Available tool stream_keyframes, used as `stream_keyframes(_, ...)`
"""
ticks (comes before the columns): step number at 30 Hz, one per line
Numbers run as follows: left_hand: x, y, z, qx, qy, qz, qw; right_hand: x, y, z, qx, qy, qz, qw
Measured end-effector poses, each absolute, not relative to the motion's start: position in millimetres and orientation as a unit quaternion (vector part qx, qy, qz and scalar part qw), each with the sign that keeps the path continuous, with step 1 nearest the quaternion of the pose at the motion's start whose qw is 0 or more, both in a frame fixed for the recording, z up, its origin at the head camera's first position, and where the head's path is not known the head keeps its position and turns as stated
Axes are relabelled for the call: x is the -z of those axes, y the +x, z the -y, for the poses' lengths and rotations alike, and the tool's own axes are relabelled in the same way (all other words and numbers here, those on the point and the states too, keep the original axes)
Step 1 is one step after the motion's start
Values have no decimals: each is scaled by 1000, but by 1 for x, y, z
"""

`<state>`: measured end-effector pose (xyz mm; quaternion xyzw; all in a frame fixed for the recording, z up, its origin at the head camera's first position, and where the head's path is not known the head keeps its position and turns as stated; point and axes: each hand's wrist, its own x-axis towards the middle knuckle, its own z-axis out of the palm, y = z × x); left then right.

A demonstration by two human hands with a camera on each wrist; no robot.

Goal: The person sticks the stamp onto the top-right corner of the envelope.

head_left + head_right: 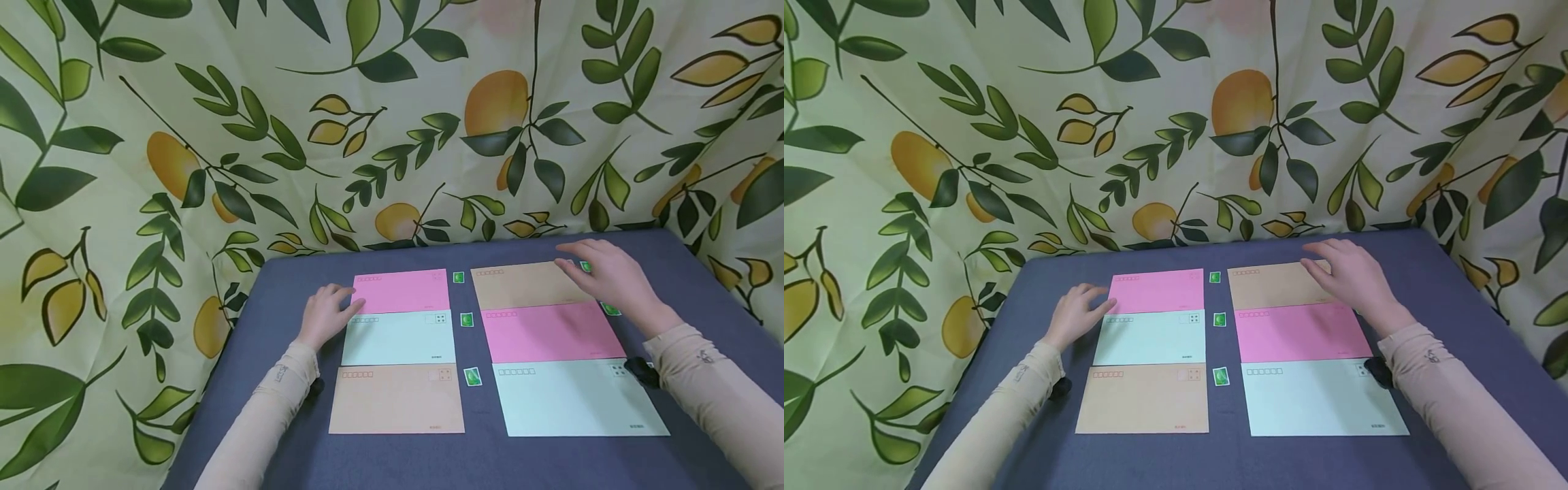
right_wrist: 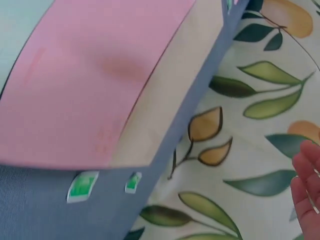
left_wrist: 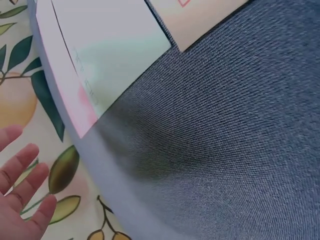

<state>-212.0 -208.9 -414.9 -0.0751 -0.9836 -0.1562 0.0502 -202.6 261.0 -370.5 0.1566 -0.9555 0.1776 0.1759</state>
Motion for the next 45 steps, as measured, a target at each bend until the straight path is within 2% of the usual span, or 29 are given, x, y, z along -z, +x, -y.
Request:
stream_keyframes(11,427,-232,213,201,-44,978,31,393,-243,-224,-260,142,950,94)
stream_keyframes(19,437,-246,213,222,-19,975,-5,415,-266,-193,-305,137,942,31)
stream_keyframes(28,449,-249,221,250,26,967,-38,432,-286,-157,-344,128,930,-4)
stream_keyframes(34,460,-247,222,261,43,964,-35,446,-292,-143,-346,128,929,-23)
stream_keyframes(45,462,-250,223,243,12,969,-40,458,-302,-131,-337,89,937,-32)
